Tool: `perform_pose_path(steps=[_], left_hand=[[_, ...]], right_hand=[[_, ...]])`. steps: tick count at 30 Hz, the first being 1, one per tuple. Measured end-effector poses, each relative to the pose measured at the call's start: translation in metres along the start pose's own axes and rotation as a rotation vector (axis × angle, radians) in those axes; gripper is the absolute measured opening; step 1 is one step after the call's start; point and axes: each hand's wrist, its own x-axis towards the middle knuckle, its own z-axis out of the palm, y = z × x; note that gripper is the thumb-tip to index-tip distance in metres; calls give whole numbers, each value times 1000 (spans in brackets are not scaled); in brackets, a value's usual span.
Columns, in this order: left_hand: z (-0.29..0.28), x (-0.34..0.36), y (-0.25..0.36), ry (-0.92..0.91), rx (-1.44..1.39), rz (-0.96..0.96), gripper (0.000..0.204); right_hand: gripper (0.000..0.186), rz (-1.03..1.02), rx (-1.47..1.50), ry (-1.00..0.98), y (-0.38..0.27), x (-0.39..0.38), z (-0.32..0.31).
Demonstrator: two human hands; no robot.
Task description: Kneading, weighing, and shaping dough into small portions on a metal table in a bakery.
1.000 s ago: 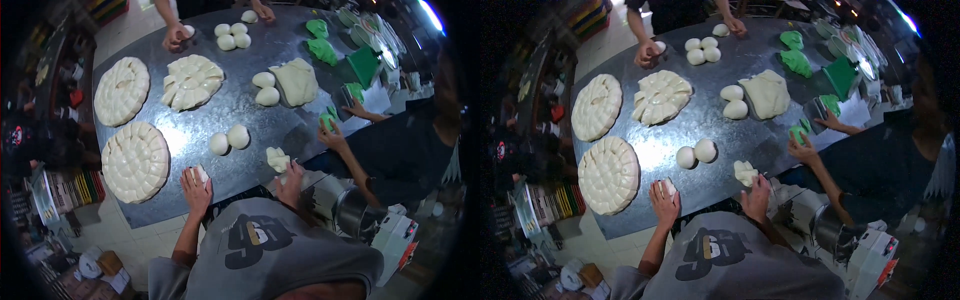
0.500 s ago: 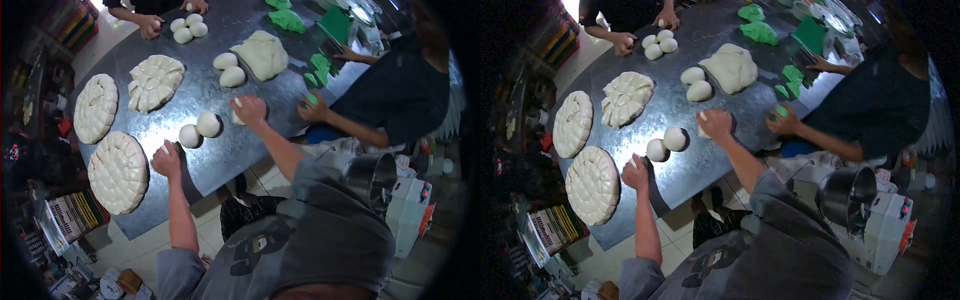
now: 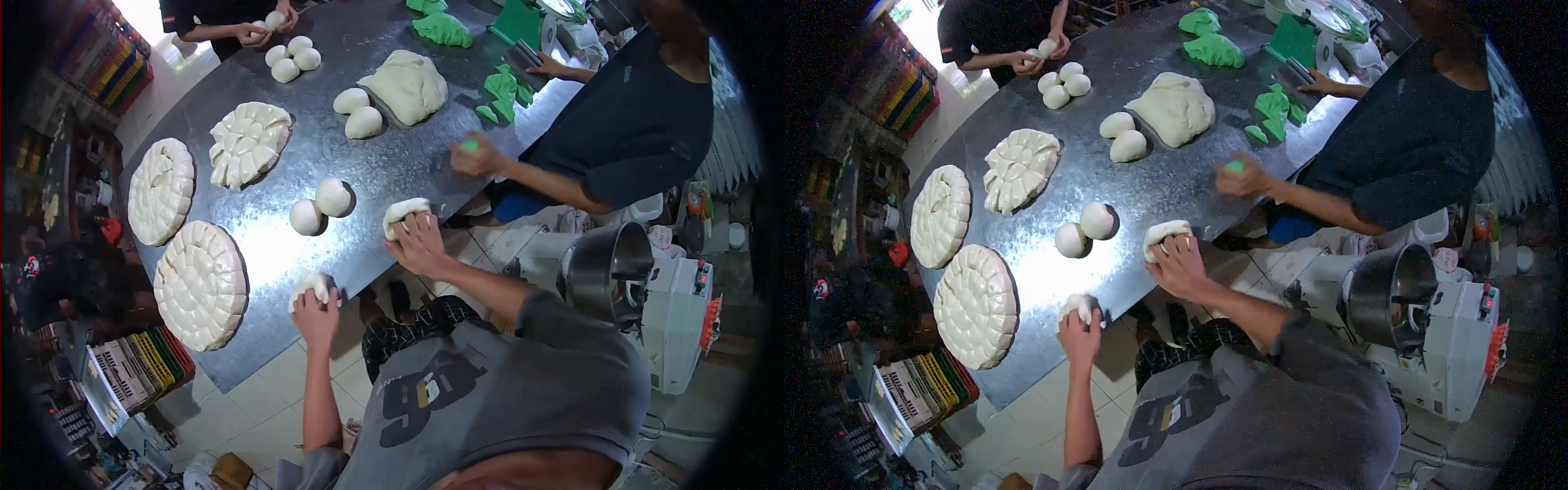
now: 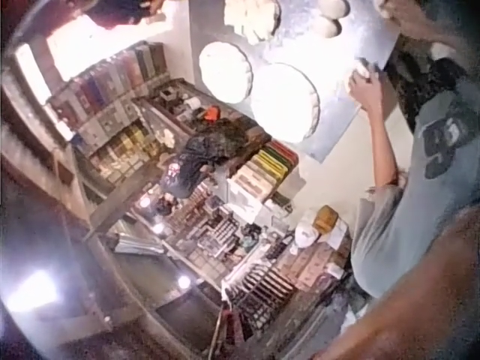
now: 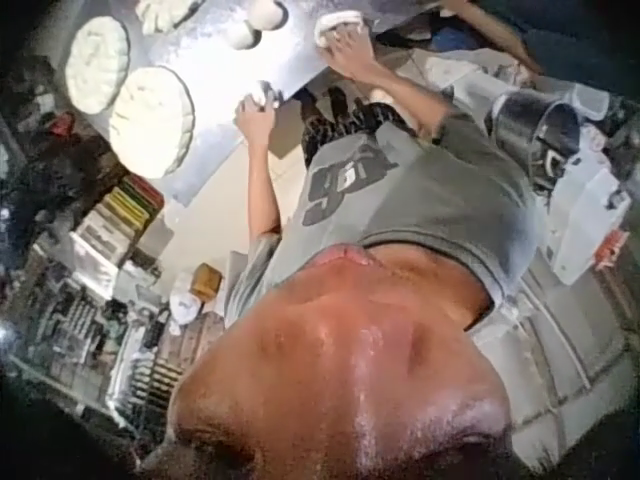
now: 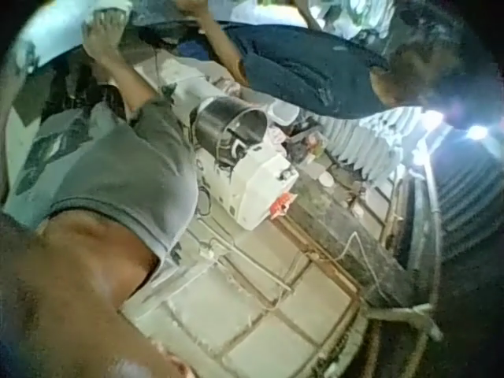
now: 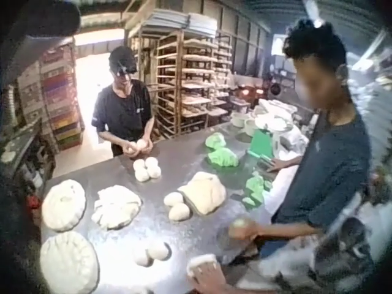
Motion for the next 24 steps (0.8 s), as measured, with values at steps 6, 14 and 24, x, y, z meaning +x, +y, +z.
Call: perform_pose_path(steps=[6,14,24], left_hand=[[29,105,-38,291,-273,-33,46],[36,-8,1,-250,-108,-118,55],[23,104,-76,187,-83,36,36]], right_hand=[[36,-49,-370,574,58,102,55],[35,32,219,138,-15,2,57],[30,248,22,308,84,96,60]])
